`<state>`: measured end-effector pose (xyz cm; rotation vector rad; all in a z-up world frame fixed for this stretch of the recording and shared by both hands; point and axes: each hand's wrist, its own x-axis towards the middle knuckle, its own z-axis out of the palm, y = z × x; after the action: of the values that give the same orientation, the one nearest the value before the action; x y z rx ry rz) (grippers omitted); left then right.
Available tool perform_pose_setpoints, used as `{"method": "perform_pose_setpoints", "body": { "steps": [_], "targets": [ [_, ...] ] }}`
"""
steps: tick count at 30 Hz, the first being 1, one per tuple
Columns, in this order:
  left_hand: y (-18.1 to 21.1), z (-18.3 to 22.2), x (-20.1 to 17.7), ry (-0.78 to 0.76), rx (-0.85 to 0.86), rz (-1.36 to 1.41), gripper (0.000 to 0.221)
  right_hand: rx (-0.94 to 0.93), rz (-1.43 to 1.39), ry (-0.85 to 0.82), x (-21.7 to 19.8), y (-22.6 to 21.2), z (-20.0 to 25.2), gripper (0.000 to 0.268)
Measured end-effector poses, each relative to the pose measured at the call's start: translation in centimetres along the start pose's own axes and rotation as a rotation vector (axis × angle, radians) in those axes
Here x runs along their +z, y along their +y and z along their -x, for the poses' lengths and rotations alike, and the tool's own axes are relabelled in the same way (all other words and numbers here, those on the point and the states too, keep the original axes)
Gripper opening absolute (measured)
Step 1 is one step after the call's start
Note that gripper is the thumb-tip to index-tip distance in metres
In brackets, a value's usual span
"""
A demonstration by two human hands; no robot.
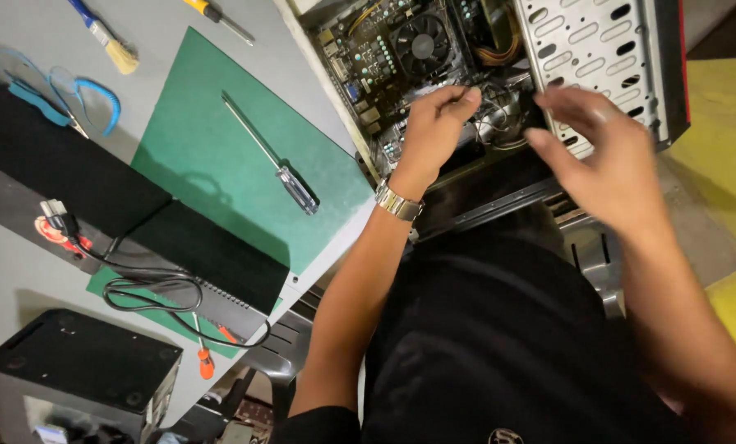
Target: Connecting internal power and data cables inside a desktop computer case and then installing the side panel.
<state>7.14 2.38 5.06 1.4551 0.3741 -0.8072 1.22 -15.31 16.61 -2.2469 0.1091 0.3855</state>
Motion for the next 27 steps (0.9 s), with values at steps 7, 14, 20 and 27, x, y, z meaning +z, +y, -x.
{"method": "perform_pose_setpoints", "body": {
  "steps": [7,14,20,27],
  "targets": [
    [-4.5,-1.4,0.7,0.063,0.115,0.010,0.032,-0.017,-0.020,0.140,6.4,6.0,-2.5,0.015],
    [-4.4,-0.7,1.9,0.071,0.111,0.041,0.038,-0.053,0.118,0.189,6.5,6.8,-2.4,0.012],
    [-6.2,-3.8,2.5,0.069,-0.023,-0.002,0.049,-0.133,0.126,0.240,6.1,8.2,-1.8,0.001],
    [-8.1,-6.7,2.8,-0.239,0.028,-0.584,0.026,-0.045,0.108,0.275,5.8,7.5,-0.4,0.003]
  ]
}}
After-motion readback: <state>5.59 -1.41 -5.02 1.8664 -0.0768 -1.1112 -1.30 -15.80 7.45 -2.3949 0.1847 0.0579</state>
